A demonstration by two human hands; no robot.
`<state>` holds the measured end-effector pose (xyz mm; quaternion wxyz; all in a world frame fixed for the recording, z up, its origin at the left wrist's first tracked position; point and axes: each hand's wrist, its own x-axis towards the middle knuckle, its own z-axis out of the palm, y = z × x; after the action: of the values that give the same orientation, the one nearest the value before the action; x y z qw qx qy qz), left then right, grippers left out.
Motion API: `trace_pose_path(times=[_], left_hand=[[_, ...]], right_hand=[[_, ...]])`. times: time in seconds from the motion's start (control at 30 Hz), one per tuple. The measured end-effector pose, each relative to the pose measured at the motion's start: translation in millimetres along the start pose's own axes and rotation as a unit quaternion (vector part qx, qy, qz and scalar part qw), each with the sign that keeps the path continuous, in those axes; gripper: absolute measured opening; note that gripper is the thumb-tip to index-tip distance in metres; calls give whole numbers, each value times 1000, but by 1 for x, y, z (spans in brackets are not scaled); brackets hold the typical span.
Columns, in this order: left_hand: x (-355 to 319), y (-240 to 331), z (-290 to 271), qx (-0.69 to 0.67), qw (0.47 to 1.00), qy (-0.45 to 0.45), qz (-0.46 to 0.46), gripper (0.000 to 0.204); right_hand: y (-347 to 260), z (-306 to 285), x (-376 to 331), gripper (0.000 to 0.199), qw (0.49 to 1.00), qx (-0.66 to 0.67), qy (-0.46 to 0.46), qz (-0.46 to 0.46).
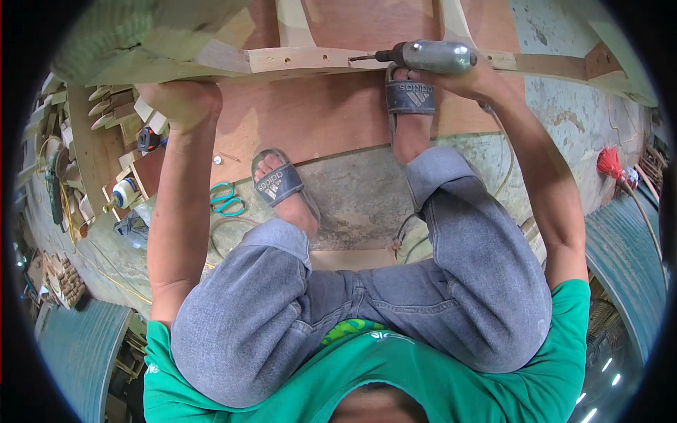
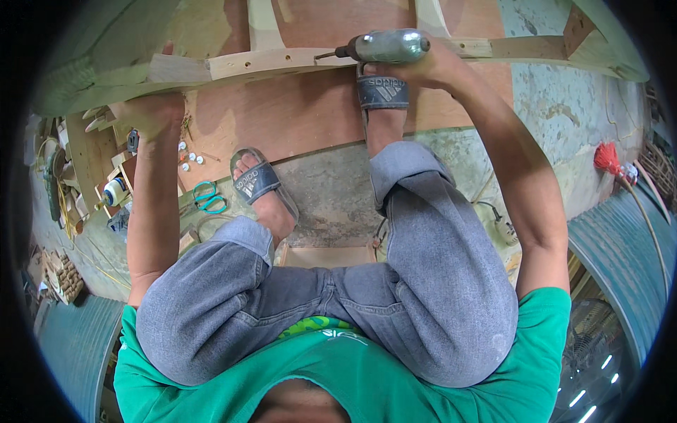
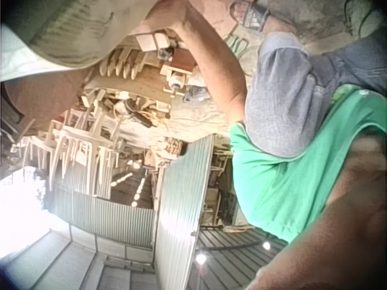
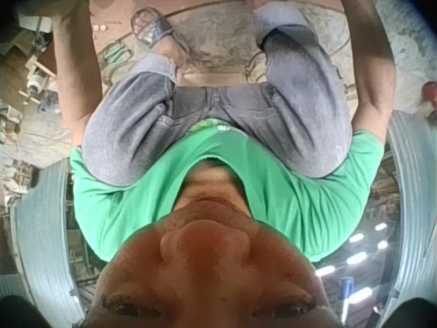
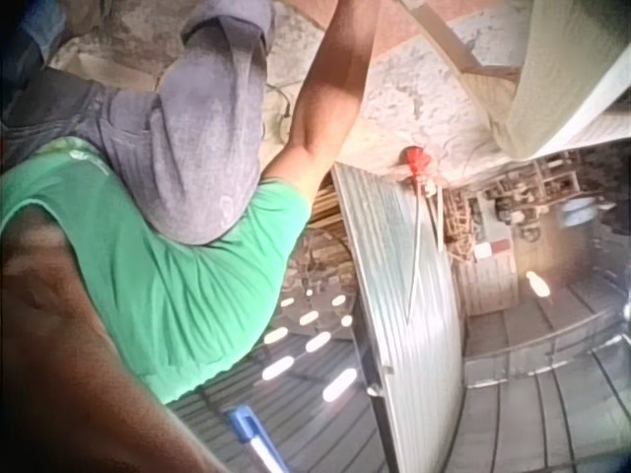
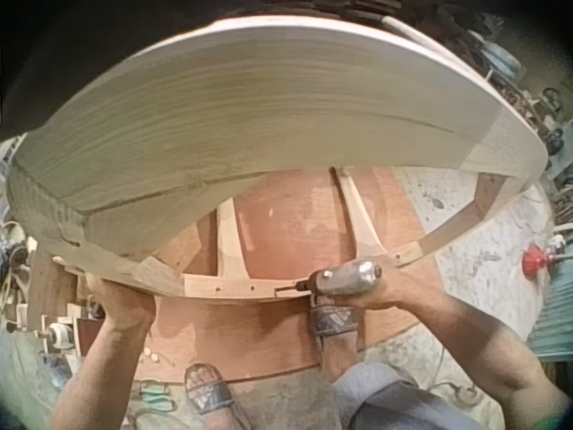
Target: Assembling the wooden frame of a chair using a power drill and screws.
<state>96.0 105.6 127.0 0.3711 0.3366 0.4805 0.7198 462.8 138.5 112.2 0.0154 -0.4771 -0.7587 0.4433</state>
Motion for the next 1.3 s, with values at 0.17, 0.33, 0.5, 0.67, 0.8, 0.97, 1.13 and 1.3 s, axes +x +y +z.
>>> trace_pose_path(times=[0.17, 0.33, 0.5, 0.67, 0.8, 0.97, 1.13, 1.3], left_hand=[[1, 0, 5, 12, 1000, 8, 1, 52], [-2, 3, 5, 19, 1000, -15, -3, 50], [-1, 3, 5, 8, 1000, -5, -4, 49], [0, 2, 3, 12, 1000, -11, -6, 48], [1, 2, 3, 5, 1000, -10, -1, 48], [1, 0, 6, 4, 1000, 8, 0, 47], [3, 0, 2, 10, 1000, 3, -11, 47], [2, 2, 7, 12, 1000, 8, -9, 47]], right_hand=[[-4, -1, 2, 44, 1000, -16, -5, 2], [-10, -3, 1, 41, 1000, -25, 4, -16], [-10, 0, -1, 43, 1000, -9, 12, -12], [-17, 0, -3, 46, 999, -26, 12, 24], [-17, 3, -3, 47, 999, -32, 15, 27], [-7, 4, -2, 48, 999, -37, 19, 21], [-13, 3, -5, 49, 999, -28, 11, 25], [-10, 6, -1, 49, 997, -61, 27, 27]])
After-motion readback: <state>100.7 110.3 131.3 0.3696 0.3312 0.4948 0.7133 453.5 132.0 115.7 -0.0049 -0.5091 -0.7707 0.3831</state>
